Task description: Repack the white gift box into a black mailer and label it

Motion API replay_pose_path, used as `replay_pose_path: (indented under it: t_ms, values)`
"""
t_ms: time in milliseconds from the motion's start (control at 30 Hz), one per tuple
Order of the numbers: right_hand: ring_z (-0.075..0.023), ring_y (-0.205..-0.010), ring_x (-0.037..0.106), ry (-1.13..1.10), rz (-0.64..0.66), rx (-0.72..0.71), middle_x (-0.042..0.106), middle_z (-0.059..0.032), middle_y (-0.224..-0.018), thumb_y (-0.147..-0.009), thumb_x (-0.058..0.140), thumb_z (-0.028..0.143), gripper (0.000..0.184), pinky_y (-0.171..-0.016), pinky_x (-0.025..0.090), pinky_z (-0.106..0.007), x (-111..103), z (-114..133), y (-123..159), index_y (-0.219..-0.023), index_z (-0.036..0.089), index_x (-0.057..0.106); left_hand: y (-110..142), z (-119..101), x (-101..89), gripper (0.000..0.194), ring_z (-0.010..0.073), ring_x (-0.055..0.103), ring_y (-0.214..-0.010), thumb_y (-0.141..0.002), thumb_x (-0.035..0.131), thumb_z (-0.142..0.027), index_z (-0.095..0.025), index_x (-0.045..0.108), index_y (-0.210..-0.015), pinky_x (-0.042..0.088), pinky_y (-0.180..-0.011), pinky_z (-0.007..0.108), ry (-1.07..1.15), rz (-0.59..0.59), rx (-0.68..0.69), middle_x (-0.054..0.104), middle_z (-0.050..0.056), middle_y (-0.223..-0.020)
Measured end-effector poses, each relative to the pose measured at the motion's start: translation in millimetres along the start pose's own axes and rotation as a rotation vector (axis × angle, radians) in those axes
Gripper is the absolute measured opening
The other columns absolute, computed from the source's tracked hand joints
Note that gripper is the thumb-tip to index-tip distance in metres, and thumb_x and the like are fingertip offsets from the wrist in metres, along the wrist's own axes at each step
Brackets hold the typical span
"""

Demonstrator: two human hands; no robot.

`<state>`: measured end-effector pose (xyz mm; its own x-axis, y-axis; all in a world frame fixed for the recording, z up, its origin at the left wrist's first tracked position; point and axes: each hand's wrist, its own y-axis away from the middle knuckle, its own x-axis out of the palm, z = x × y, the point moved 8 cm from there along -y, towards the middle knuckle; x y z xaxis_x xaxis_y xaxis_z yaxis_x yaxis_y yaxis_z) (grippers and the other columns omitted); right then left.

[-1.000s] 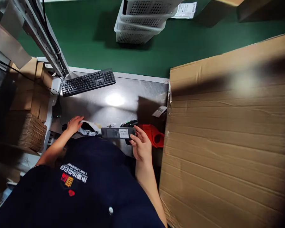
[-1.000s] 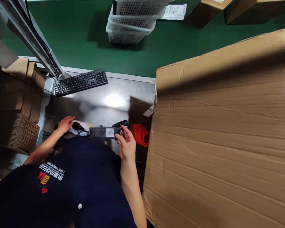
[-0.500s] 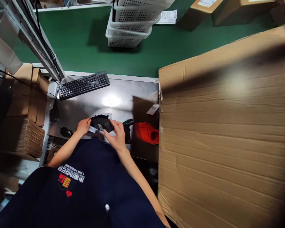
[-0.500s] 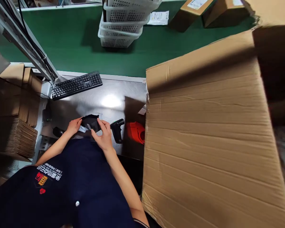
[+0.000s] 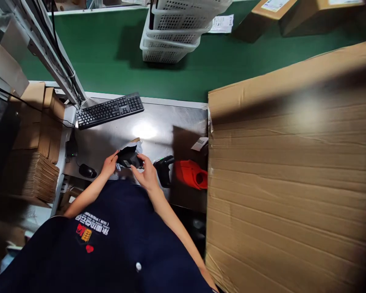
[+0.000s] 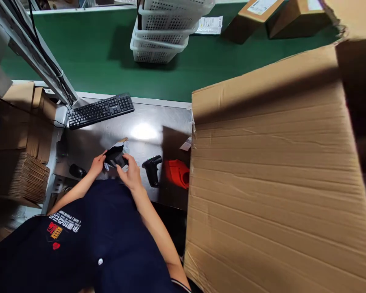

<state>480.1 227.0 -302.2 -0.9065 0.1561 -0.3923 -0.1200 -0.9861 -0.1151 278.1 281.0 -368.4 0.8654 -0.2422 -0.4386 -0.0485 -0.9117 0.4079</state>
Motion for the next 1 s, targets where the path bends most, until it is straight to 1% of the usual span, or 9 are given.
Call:
replay_pose_path:
  t_ms: [167, 333, 433, 500, 600, 700, 833, 900, 1000]
  values:
    - [-0.0295, -0.115, 0.07, -0.029, 0.076, 0.098, 0.072, -0.0149, -0.13, -0.094, 0.062, 0.044, 0.046, -0.098, 0.06, -0.048, 11.3, -30.4, -18.1, -0.134, 0.02, 0.062, 9.9, -11.5, 13.6, 0.046, 0.0201, 0.057, -0.144, -0.105, 0.043, -0.024, -0.02, 0.065, -0.145, 0.04, -0.125, 0.037, 0.002, 0.027, 0.128, 0.063, 0.006, -0.151]
    - [-0.0333, -0.127, 0.06, 0.361, 0.17, 0.144, 0.067, -0.0211, -0.136, -0.102, 0.048, 0.031, 0.04, -0.114, 0.047, -0.052, 22.8, -42.8, -39.2, -0.132, 0.012, 0.066, 10.8, -12.3, 31.7, 0.044, 0.023, 0.063, -0.135, -0.105, 0.045, -0.026, -0.024, 0.066, -0.144, 0.048, -0.118, 0.039, -0.253, 0.126, 0.136, 0.07, 0.005, -0.143]
    - [-0.0359, -0.123, 0.057, 0.612, 0.172, 0.202, 0.063, -0.0222, -0.138, -0.102, 0.051, 0.029, 0.038, -0.106, 0.05, -0.053, 19.7, -42.1, -40.9, -0.133, 0.013, 0.067, 7.1, -14.6, 25.1, 0.045, 0.0293, 0.065, -0.129, -0.105, 0.046, -0.03, -0.021, 0.066, -0.144, 0.049, -0.114, 0.044, -0.329, 0.109, 0.116, 0.073, 0.011, -0.135]
    - [-0.0381, -0.125, 0.055, 0.669, 0.138, 0.207, 0.059, -0.0231, -0.142, -0.101, 0.055, 0.03, 0.038, -0.103, 0.052, -0.055, 13.4, -42.7, -41.2, -0.133, 0.015, 0.069, 4.2, -15.8, 14.5, 0.047, 0.03, 0.066, -0.127, -0.106, 0.043, -0.033, -0.022, 0.065, -0.146, 0.051, -0.11, 0.043, -0.378, 0.087, 0.098, 0.073, 0.012, -0.133]
    - [-0.0399, -0.136, 0.049, 0.597, 0.149, 0.203, 0.051, -0.0231, -0.152, -0.099, 0.056, 0.028, 0.036, -0.107, 0.05, -0.058, 11.1, -54.1, -44.9, -0.128, 0.016, 0.072, 0.7, -17.6, 0.5, 0.049, 0.0276, 0.065, -0.127, -0.106, 0.043, -0.034, -0.024, 0.059, -0.151, 0.051, -0.109, 0.039, -0.453, 0.081, 0.079, 0.072, 0.011, -0.132]
    - [-0.0343, -0.135, 0.054, 0.46, 0.228, 0.236, 0.055, -0.0217, -0.149, -0.099, 0.052, 0.026, 0.041, -0.114, 0.048, -0.052, 21.0, -69.6, -54.6, -0.135, 0.011, 0.066, -0.5, -30.3, -3.4, 0.061, 0.0288, 0.056, -0.137, -0.099, 0.057, -0.034, -0.021, 0.048, -0.159, 0.046, -0.116, 0.04, -0.567, 0.05, 0.148, 0.063, 0.013, -0.147]
    - [-0.03, -0.126, 0.063, 0.487, 0.26, 0.308, 0.06, -0.0195, -0.146, -0.102, 0.047, 0.031, 0.057, -0.108, 0.052, -0.044, 31.1, -74.6, -78.4, -0.155, 0.01, 0.047, -0.6, -61.1, 17.7, 0.042, 0.0304, 0.044, -0.148, -0.1, 0.055, -0.033, -0.022, 0.066, -0.14, 0.037, -0.124, 0.044, -0.775, 0.021, 0.325, 0.052, 0.014, -0.158]
    - [-0.0295, -0.122, 0.066, 0.551, 0.308, 0.328, 0.065, -0.0174, -0.141, -0.102, 0.044, 0.027, 0.05, -0.104, 0.053, -0.041, 35.5, -71.9, -91.2, -0.15, 0.015, 0.055, -5.3, -71.7, 35.0, 0.044, 0.0343, 0.04, -0.15, -0.1, 0.056, -0.036, -0.022, 0.064, -0.141, 0.035, -0.125, 0.049, -0.862, 0.062, 0.361, 0.045, 0.016, -0.163]
    - [-0.0305, -0.114, 0.07, 0.598, 0.356, 0.343, 0.075, -0.0167, -0.123, -0.099, 0.044, 0.02, 0.04, -0.098, 0.053, -0.04, 36.4, -67.3, -106.5, -0.128, 0.016, 0.072, -20.8, -82.9, 52.1, 0.064, 0.0407, 0.036, -0.152, -0.098, 0.06, -0.036, -0.021, 0.046, -0.158, 0.036, -0.122, 0.056, -0.941, 0.092, 0.356, 0.028, 0.021, -0.171]
